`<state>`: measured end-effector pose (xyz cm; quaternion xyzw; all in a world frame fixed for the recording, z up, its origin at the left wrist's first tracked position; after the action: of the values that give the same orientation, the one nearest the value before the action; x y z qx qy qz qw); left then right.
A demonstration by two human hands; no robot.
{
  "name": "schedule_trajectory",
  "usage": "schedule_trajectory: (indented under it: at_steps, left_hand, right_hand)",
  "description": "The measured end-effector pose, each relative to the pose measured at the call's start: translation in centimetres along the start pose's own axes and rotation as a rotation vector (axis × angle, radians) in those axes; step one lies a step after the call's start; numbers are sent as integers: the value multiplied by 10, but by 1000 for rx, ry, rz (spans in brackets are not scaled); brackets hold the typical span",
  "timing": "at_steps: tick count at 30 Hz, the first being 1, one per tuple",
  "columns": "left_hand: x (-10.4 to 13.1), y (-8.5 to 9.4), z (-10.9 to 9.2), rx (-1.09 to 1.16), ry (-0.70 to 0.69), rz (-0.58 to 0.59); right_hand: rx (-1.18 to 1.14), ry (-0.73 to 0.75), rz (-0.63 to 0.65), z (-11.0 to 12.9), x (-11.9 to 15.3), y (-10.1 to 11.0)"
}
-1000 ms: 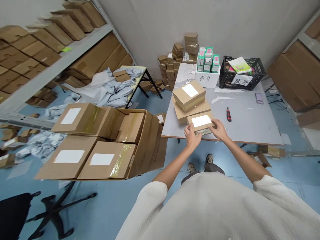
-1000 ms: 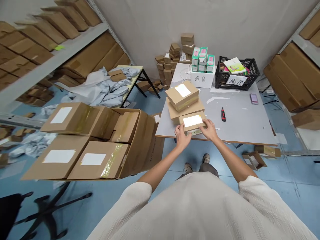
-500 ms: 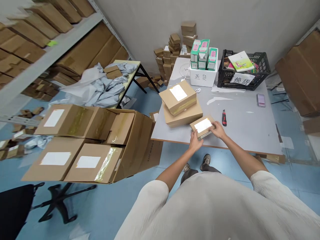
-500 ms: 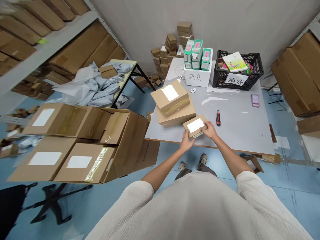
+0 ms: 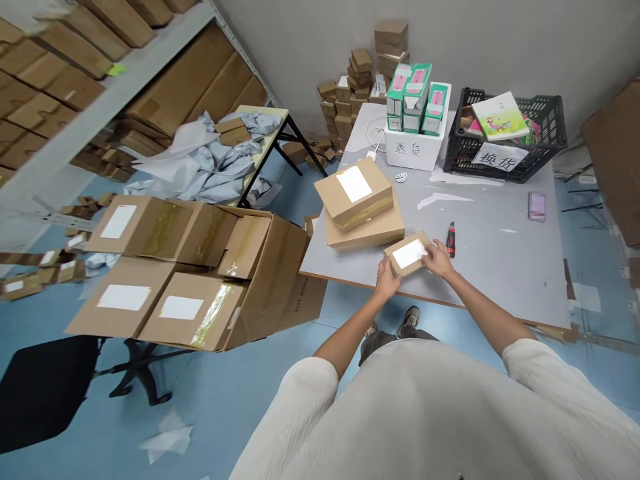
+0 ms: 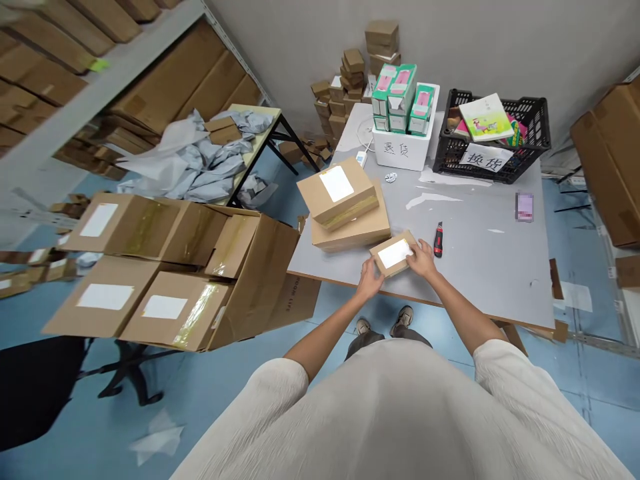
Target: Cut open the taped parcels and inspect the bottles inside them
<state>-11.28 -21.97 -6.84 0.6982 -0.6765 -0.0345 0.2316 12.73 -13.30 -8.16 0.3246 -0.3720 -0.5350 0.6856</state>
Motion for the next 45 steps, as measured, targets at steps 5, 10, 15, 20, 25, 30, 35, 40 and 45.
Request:
schedule_trajectory:
  at_steps: [5,10,15,20,25,30,35,40,45]
  left_hand:
    - [-15,40,-9,-51,-108,-92]
    - [-25,85,-9,-92,-190,-190]
    - [-43,136,3,-141,-223,-265]
    - [-86,192,11,-180,-239,-249]
    - [-139,233,10,-244,-269,-144]
    - [-168,252,11,-372,-326,29]
    - [-171,261,13,-420,-401,125]
    - [-169,266,10,-396,-390,157]
    - [-161,267,7,-444,-394,144]
  right_hand:
    - [7,111,-43,44,-10,6]
    - [-45,250,-32,92,-22,-6]
    - [-80,315,-10,128,-33,-25]
    - [-73,227,-20,153,-34,-41]
    - [-63,66,-70,170,-24,-53]
    - [-68,-68,-80,179,-22,-55]
    - [-66,-96,-100,178,-48,-46]
    - [-93,-80,-149,171,-88,-37]
    - [-115,-31,-153,165,-135,-26]
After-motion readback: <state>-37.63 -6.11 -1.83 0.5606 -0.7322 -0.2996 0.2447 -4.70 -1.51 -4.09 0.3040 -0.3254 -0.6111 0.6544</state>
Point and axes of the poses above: each hand's wrist, its own x-axis away from the middle knuckle, its own y-axis out of the back of the hand, z = x × y, the point moved 1 cm from there along -x, towards the middle knuckle, and after that the axes turned 8 degrees about x, right-handed, at the moved point
